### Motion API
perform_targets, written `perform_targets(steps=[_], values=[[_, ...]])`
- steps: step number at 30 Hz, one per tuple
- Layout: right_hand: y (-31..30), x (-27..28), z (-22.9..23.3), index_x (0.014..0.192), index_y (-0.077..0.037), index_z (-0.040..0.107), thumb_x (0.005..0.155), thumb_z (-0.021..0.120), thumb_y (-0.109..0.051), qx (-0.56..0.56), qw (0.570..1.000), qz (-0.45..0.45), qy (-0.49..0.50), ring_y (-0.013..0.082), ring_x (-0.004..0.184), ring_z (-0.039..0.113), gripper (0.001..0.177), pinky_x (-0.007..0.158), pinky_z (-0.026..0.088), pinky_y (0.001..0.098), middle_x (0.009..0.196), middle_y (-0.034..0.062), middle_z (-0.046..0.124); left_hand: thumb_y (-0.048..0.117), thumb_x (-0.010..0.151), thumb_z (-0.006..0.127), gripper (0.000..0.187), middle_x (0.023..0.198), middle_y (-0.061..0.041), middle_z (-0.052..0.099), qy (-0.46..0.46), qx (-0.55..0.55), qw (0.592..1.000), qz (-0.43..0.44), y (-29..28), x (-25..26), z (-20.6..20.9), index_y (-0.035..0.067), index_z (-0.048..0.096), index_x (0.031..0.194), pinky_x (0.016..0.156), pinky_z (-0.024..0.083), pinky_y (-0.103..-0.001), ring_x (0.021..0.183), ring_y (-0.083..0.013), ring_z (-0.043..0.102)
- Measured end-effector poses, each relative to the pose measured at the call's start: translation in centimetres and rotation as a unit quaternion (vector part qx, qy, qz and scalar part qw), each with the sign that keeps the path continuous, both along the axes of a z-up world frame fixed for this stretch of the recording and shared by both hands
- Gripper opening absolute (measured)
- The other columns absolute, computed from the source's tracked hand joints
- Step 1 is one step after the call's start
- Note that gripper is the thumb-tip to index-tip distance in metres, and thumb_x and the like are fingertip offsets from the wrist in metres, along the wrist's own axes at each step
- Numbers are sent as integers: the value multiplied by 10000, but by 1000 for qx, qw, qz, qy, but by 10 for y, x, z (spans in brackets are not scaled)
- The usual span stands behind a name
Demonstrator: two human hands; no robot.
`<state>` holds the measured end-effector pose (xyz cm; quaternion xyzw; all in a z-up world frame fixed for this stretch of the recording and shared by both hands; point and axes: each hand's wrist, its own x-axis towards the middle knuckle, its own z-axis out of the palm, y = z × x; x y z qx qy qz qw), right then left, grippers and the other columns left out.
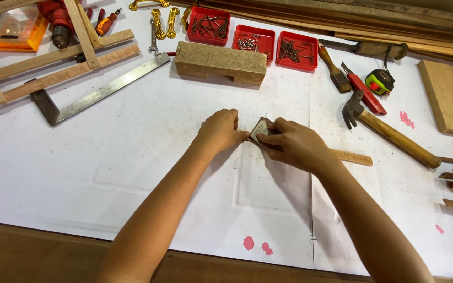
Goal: The recorder is seen assembling a wooden frame and then sanding a wooden strip.
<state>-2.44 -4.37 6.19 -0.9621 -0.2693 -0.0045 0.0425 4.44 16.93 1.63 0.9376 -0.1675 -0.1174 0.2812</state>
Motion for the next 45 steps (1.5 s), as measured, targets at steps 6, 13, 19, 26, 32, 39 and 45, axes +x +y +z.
perform_targets(steps=[6, 13, 19, 26, 32, 39, 45], values=[[-7, -5, -1, 1210, -307, 757, 833, 751, -323, 27, 1000, -10, 7, 232, 937, 689, 378, 759, 585, 371, 1104, 52, 680, 373, 767, 864, 410, 864, -156, 708, -20, -28, 999, -17, 3, 10, -17, 31, 660, 864, 707, 558, -431, 808, -306, 690], [-84, -43, 7, 1236, -359, 740, 825, 735, -344, -16, 991, -108, 71, 206, 1030, 664, 412, 801, 576, 383, 1195, 1, 657, 368, 800, 862, 416, 871, -160, 696, -23, -10, 1000, -16, -1, 3, -8, 19, 647, 876, 719, 548, -440, 821, -316, 682], [-87, -49, 9, 1247, -378, 731, 847, 722, -355, -18, 980, -177, 85, 173, 1033, 662, 400, 818, 575, 365, 1191, -27, 662, 3, 859, 635, 183, 1051, -84, 684, -51, 13, 997, -58, -39, -16, -9, 113, 717, 979, 797, 563, -438, 904, -274, 698], [-95, -53, 0, 1188, -330, 770, 855, 712, -344, 13, 986, -150, 65, 181, 1018, 669, 339, 827, 570, 365, 1101, 3, 686, 82, 874, 679, 171, 1084, -121, 643, -67, -50, 983, -162, -131, -52, -2, 62, 666, 1043, 839, 569, -434, 984, -302, 679], [-119, -65, -1, 1214, -304, 764, 869, 708, -349, 66, 987, -137, 53, 213, 1044, 661, 353, 833, 563, 383, 1182, 22, 672, 105, 827, 721, 309, 1087, -163, 617, -71, -53, 983, -158, -146, -48, -12, 30, 598, 1099, 826, 565, -449, 971, -346, 666], [-188, -94, 4, 1241, -328, 746, 851, 713, -370, 33, 975, -201, 91, 223, 1063, 659, 394, 851, 559, 395, 1236, 13, 656, 268, 895, 735, 306, 1038, -129, 626, -62, 7, 986, -154, -152, -53, -4, 60, 604, 1077, 790, 572, -436, 898, -289, 683], [-167, -82, -7, 1242, -318, 758, 846, 720, -352, 61, 982, -168, 55, 231, 1061, 656, 400, 871, 557, 392, 1195, 39, 666, 303, 921, 716, 285, 1056, -101, 628, -79, 51, 983, -161, -161, -54, -2, 127, 616, 1122, 797, 556, -459, 910, -267, 681]])
